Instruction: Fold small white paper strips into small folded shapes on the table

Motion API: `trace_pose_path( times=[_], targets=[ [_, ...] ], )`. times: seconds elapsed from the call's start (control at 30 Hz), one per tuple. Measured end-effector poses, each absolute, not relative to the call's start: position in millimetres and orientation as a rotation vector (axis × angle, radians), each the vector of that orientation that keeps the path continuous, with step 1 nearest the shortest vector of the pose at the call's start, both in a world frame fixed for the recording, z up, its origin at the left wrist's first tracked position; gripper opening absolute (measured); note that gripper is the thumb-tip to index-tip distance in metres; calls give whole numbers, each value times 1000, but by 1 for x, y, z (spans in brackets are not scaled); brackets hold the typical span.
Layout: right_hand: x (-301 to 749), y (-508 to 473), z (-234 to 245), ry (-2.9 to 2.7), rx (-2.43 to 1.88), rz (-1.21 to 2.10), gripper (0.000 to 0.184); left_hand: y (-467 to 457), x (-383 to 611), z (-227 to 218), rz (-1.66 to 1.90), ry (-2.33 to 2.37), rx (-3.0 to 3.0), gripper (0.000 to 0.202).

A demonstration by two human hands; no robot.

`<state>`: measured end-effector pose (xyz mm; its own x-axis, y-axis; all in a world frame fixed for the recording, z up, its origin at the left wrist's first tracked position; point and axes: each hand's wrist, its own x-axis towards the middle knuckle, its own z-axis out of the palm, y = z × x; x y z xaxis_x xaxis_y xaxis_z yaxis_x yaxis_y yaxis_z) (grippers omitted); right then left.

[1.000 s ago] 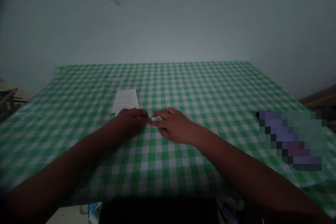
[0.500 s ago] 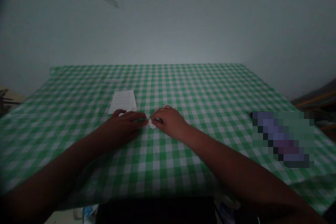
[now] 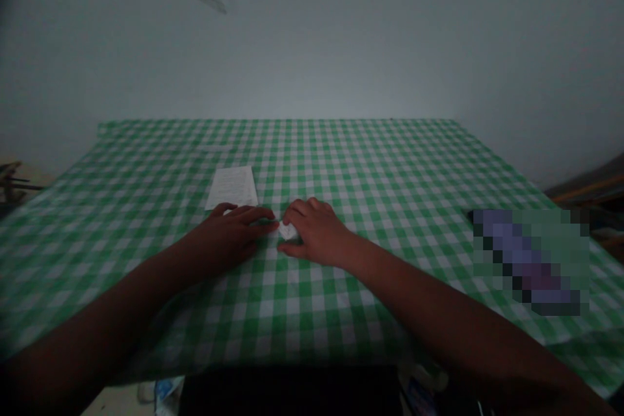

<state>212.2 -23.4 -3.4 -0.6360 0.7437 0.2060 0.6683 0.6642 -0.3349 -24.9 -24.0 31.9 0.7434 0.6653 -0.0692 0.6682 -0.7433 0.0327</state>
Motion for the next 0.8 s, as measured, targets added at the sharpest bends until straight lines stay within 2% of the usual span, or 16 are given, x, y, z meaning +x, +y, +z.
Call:
trace_pose_path(
  times=[0.07, 0.13, 0.2, 0.3, 0.37, 0.8],
  targets=[
    [215, -24, -2, -2570, -1103, 343, 54, -24, -25, 32, -87, 1104, 2878, 52],
    [218, -24, 0, -2581, -1061, 387, 58, -24, -25, 32, -90, 1102, 2875, 52],
    [221, -22, 2, -2579, -1017, 450, 51, -24, -26, 32, -88, 1097, 2874, 52],
    [222, -20, 3, -2531, -1004, 530, 26, -24, -26, 31, -75, 1096, 2869, 52],
    [221, -19, 1, -2489, -1023, 537, 18, -24, -27, 31, -69, 1098, 2864, 53],
    [207, -26, 0, -2424, -1193, 437, 21, -24, -23, 35, -66, 1101, 2824, 53]
  ],
)
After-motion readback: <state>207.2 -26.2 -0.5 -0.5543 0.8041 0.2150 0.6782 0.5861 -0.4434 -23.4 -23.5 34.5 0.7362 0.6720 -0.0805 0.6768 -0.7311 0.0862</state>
